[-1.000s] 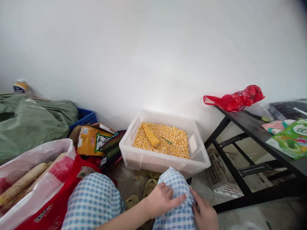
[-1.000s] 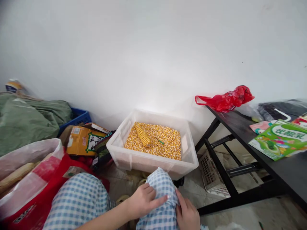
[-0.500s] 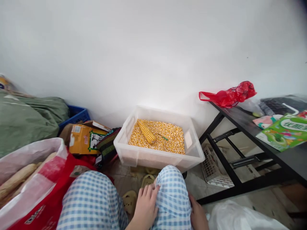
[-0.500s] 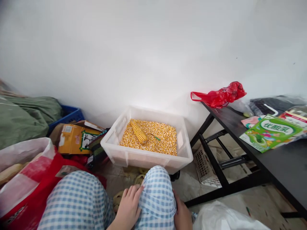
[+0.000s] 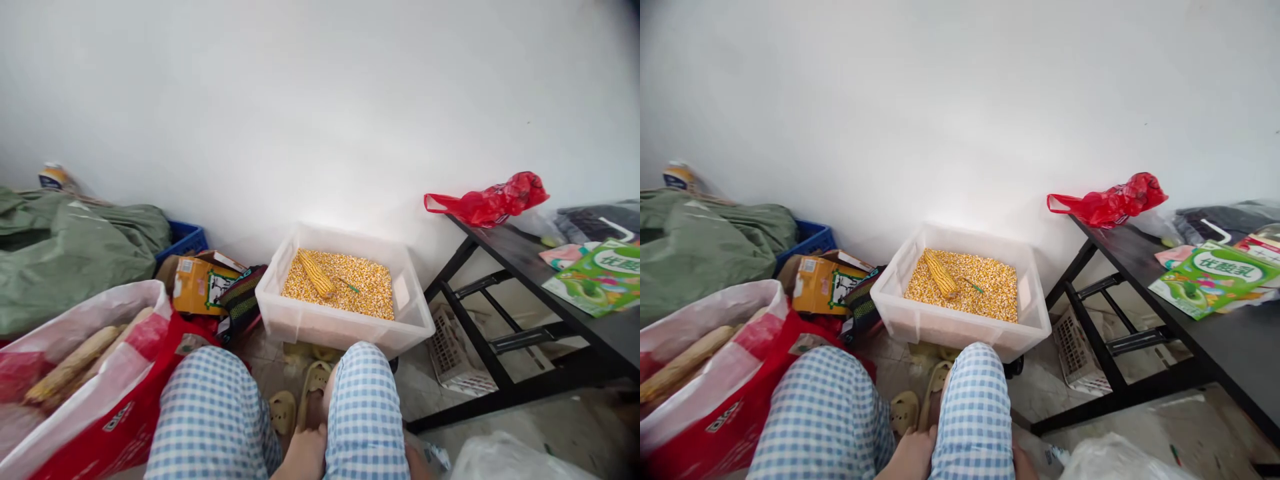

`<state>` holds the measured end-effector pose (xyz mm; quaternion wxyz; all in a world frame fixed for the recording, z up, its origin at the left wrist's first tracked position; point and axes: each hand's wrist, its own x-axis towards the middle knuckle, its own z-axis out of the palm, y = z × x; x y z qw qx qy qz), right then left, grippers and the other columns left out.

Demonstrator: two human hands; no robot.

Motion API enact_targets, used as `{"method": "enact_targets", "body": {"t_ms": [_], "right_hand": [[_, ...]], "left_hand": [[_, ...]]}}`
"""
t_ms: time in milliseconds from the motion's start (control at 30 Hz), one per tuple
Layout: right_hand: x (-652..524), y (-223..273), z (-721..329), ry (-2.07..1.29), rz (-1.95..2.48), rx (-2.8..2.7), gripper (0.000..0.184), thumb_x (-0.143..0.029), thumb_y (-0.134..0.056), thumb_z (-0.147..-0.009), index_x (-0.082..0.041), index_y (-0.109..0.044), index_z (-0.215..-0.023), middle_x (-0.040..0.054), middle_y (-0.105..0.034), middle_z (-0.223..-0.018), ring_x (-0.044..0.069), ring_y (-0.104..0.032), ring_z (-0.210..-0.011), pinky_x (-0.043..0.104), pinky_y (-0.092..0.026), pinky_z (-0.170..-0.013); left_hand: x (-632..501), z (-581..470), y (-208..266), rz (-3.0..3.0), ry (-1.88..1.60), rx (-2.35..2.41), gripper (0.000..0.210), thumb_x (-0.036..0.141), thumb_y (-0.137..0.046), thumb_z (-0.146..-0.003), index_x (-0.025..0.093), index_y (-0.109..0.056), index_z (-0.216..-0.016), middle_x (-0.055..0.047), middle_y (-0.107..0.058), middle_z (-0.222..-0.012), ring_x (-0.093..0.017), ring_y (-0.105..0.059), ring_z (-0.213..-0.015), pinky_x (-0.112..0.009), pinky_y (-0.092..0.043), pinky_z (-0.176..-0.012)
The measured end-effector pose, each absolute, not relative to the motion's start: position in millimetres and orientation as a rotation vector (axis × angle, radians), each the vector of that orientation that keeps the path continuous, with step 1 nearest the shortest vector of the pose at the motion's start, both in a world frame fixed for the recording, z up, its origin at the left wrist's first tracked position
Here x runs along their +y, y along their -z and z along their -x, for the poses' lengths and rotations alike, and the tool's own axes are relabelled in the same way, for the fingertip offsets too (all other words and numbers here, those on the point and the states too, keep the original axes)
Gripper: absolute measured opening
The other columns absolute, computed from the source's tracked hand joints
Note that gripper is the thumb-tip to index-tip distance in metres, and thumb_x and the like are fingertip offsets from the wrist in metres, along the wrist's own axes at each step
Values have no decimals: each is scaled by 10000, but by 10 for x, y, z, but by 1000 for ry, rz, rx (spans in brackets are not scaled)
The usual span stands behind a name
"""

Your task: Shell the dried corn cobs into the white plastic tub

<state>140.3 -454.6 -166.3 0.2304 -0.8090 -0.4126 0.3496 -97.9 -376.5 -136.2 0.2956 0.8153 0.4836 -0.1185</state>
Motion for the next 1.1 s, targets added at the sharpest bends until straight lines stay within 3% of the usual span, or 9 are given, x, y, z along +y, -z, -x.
{"method": "enact_targets", "body": {"t_ms": [133, 233, 300, 367, 500, 667, 967, 1100], "right_hand": [[-4475, 1450, -1599, -1287, 1926, -1191, 450, -415, -534, -526, -265, -660, -931, 65, -602, -1071, 252, -519, -1044, 278, -402, -882], [-4249, 1136, -1729, -1219, 1667, -1157, 529, -439, -557, -607, -246, -566, -1100, 62, -529, -1181, 234, -475, -1101, 333, -373, -925], [-4015, 939, -1712, -1055, 1618, -1026, 551, -467, -508, -693, -261, -464, -1202, 47, -466, -1251, 206, -417, -1157, 331, -353, -942], [-3749, 816, -1626, -1087, 1556, -1027, 544, -490, -475, -727, -268, -432, -1223, 29, -412, -1297, 186, -362, -1198, 322, -355, -940], [-3339, 795, -1463, -1167, 1630, -1072, 519, -545, -493, -691, -190, -577, -1060, 72, -529, -1178, 212, -439, -1127, 338, -342, -946], [-3225, 903, -1508, -1228, 1592, -1070, 480, -532, -519, -676, -183, -586, -999, 77, -608, -1018, 218, -547, -946, 328, -432, -803], [-3058, 1136, -1496, -1568, 1379, -1012, 446, -506, -467, -724, -130, -614, -912, 90, -629, -846, 189, -562, -798, 362, -399, -795], [-3066, 1033, -1496, -1346, 1460, -1028, 388, -495, -558, -646, -140, -611, -794, 63, -613, -777, 172, -546, -719, 309, -430, -717]], "left_hand": [[-3555, 1155, 1040, -2289, 115, 1039, 271, 173, -409, -712, 150, -579, -921, -106, -614, -940, -248, -568, -857, -360, -403, -768], [-3244, 1175, 678, -2211, -173, 1034, 234, 237, -366, -776, 182, -582, -849, -66, -604, -883, -190, -560, -814, -290, -408, -740], [-3053, 1097, 483, -2114, -535, 1055, 311, 320, -320, -830, 196, -518, -1034, -64, -552, -1046, -175, -502, -960, -284, -368, -834], [-2908, 979, 391, -2036, -681, 988, 388, 414, -367, -811, 184, -478, -1104, -74, -521, -1087, -176, -472, -991, -288, -352, -859], [-2731, 809, 497, -1908, -607, 927, 498, 539, -506, -686, 129, -511, -968, -62, -553, -896, -158, -495, -790, -271, -400, -695], [-2559, 783, 706, -1752, -454, 935, 569, 603, -559, -590, 119, -524, -888, -32, -552, -781, -138, -472, -678, -237, -361, -569], [-2332, 689, 745, -1634, -266, 789, 547, 654, -447, -640, 119, -560, -657, 14, -422, -544, -102, -376, -543, -228, -288, -498], [-2372, 693, 591, -1758, -405, 673, 472, 574, -418, -731, 118, -509, -647, 22, -395, -567, -85, -351, -550, -217, -297, -519]]}}
